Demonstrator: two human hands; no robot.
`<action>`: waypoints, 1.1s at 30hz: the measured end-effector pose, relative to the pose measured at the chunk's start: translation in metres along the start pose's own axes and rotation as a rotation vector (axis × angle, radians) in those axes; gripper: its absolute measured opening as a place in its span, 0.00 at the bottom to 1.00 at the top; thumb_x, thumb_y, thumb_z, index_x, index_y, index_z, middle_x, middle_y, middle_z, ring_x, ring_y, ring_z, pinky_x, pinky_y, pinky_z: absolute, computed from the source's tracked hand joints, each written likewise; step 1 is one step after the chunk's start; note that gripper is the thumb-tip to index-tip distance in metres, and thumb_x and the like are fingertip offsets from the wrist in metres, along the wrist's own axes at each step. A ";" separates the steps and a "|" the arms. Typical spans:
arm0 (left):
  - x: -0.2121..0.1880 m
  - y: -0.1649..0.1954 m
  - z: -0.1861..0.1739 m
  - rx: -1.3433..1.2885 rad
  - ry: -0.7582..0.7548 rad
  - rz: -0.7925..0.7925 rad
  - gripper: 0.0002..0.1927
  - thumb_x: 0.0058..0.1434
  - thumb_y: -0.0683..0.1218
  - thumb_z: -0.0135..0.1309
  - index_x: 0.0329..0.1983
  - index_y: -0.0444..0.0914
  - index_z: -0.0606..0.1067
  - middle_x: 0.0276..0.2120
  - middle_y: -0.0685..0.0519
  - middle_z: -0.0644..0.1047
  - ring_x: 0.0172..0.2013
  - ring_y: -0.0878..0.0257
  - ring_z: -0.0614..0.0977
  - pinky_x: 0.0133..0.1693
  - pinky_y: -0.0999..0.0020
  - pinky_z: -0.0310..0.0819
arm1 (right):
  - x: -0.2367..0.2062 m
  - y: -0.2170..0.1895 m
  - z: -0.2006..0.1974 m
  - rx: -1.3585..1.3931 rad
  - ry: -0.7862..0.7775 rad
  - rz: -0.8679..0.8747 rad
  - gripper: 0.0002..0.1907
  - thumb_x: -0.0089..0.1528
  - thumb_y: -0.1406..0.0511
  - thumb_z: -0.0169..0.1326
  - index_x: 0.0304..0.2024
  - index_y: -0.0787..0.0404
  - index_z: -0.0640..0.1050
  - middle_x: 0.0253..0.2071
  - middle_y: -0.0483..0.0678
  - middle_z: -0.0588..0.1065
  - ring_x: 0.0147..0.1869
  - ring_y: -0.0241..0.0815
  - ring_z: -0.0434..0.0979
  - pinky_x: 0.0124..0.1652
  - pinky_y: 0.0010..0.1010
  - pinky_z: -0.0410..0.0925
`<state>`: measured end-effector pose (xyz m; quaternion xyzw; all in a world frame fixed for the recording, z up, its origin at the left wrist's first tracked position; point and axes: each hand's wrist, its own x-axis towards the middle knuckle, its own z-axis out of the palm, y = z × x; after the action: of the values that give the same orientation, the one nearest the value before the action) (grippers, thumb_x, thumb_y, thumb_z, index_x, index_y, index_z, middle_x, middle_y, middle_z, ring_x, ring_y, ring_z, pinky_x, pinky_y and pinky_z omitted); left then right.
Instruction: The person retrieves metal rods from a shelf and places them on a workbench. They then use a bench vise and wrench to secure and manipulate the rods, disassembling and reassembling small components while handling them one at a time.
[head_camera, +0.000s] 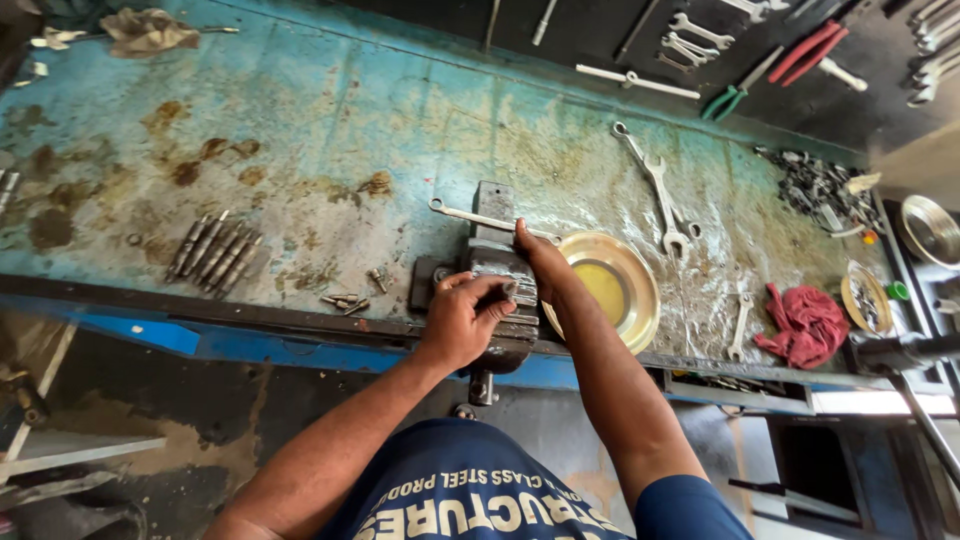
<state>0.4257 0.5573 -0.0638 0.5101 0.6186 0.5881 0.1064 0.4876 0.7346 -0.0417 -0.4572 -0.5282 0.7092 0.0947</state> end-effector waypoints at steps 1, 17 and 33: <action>0.000 0.001 0.004 -0.107 0.008 -0.123 0.17 0.57 0.50 0.69 0.45 0.39 0.80 0.35 0.52 0.85 0.37 0.61 0.87 0.46 0.62 0.79 | 0.003 0.005 -0.005 -0.003 0.004 -0.007 0.43 0.63 0.40 0.50 0.62 0.70 0.72 0.62 0.56 0.73 0.65 0.46 0.71 0.62 0.37 0.62; -0.009 -0.023 0.019 -0.132 0.086 -0.188 0.26 0.53 0.43 0.70 0.50 0.39 0.70 0.38 0.50 0.85 0.42 0.61 0.88 0.45 0.65 0.81 | -0.135 -0.053 0.022 -1.692 -0.091 -0.860 0.18 0.71 0.51 0.52 0.42 0.58 0.80 0.36 0.52 0.81 0.41 0.51 0.83 0.42 0.44 0.74; -0.004 -0.012 0.003 -0.111 0.013 -0.141 0.33 0.50 0.42 0.72 0.59 0.40 0.71 0.35 0.51 0.85 0.38 0.58 0.86 0.44 0.64 0.77 | -0.137 -0.065 0.033 -1.784 -0.276 -0.651 0.11 0.65 0.62 0.53 0.46 0.56 0.81 0.44 0.54 0.80 0.50 0.51 0.80 0.46 0.44 0.73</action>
<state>0.4236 0.5586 -0.0763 0.4549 0.6199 0.6159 0.1718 0.5174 0.6562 0.0884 -0.1042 -0.9813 0.0325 -0.1587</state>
